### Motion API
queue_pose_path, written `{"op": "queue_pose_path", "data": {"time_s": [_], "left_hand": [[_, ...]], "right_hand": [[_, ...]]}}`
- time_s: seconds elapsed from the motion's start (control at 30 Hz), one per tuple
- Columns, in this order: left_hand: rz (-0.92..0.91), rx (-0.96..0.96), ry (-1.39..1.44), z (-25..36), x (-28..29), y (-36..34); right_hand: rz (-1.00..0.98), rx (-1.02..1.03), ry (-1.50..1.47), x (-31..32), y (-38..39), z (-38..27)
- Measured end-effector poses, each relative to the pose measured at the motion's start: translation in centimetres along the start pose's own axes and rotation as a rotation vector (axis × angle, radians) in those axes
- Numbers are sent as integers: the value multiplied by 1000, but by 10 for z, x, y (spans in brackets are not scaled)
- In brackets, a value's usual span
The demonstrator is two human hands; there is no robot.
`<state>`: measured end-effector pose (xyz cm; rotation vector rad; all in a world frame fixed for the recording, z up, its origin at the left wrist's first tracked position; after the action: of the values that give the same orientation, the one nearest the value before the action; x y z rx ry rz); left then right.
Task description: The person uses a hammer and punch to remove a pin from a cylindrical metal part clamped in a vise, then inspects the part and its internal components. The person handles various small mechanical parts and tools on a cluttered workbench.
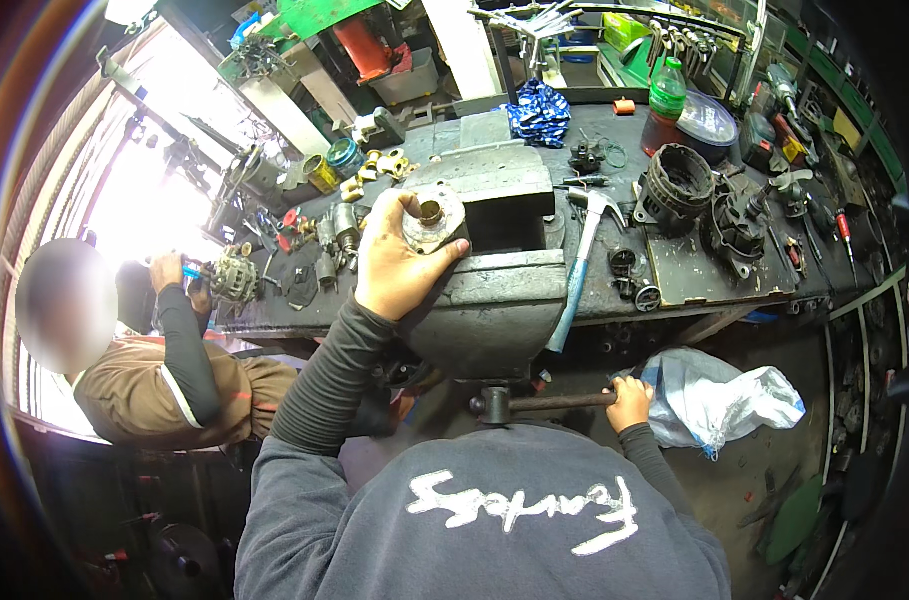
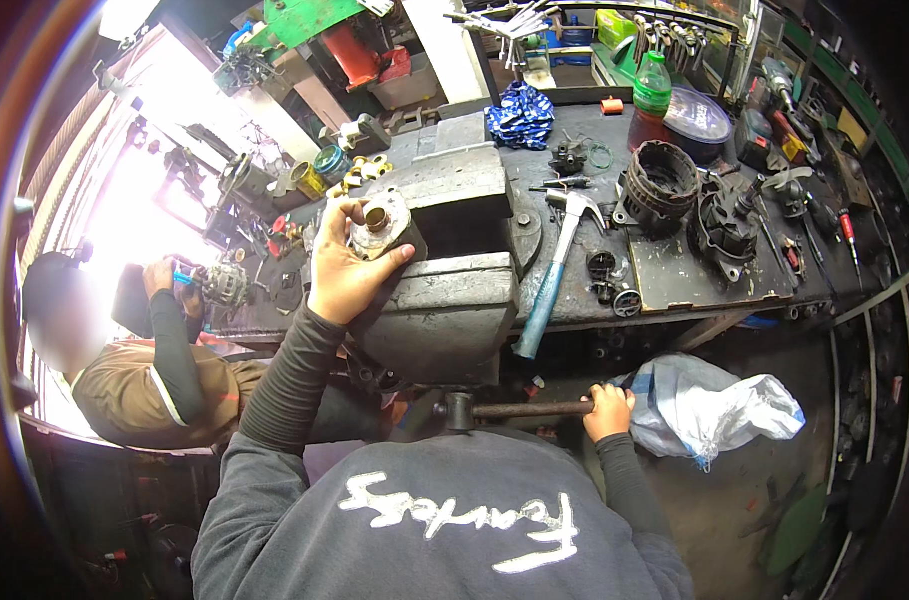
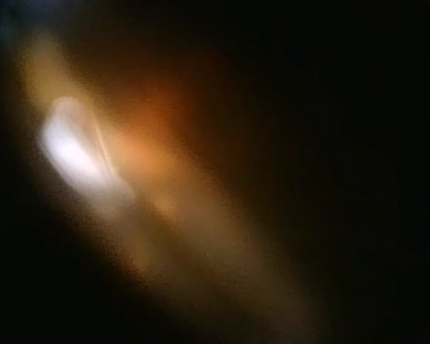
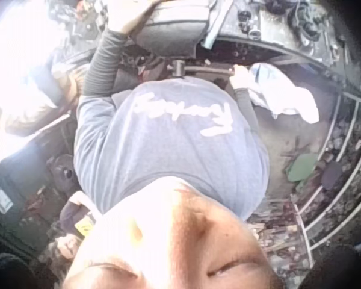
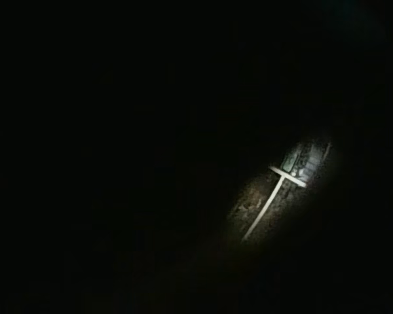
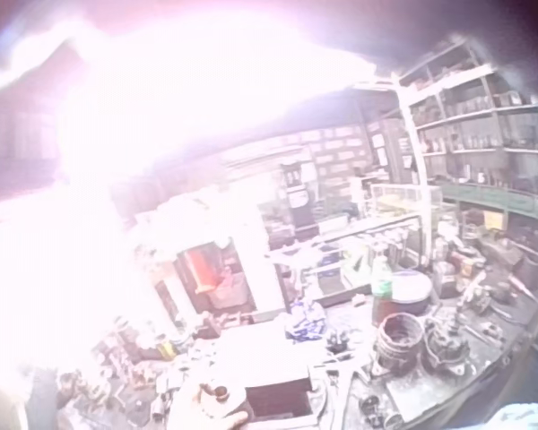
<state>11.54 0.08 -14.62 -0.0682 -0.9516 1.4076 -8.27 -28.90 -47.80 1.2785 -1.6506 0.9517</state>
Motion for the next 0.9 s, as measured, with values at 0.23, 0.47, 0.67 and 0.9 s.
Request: {"op": "queue_pose_path", "data": {"time_s": [0.23, 0.47, 0.67, 0.9], "left_hand": [[-4, -82, -448, 19, -2, 4], [135, -189, -372, 30, 18, 5], [338, 80, -5, -31, 75, 30], [262, 749, 214, -199, 73, 237]], "right_hand": [[-92, 10, -54, -5, -3, 5], [-458, 67, -85, 20, -10, -8], [-601, 150, -726, 28, -48, -18], [-266, -356, -1324, -4, -100, -42]]}}
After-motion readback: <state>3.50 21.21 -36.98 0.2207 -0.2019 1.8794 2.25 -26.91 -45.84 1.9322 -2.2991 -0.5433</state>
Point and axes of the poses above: each hand's wrist, its own y-axis away from the middle knuckle, its own x-axis out of the back of the hand, z = x × y, the point moved 6 cm from there along -y, towards the middle knuckle
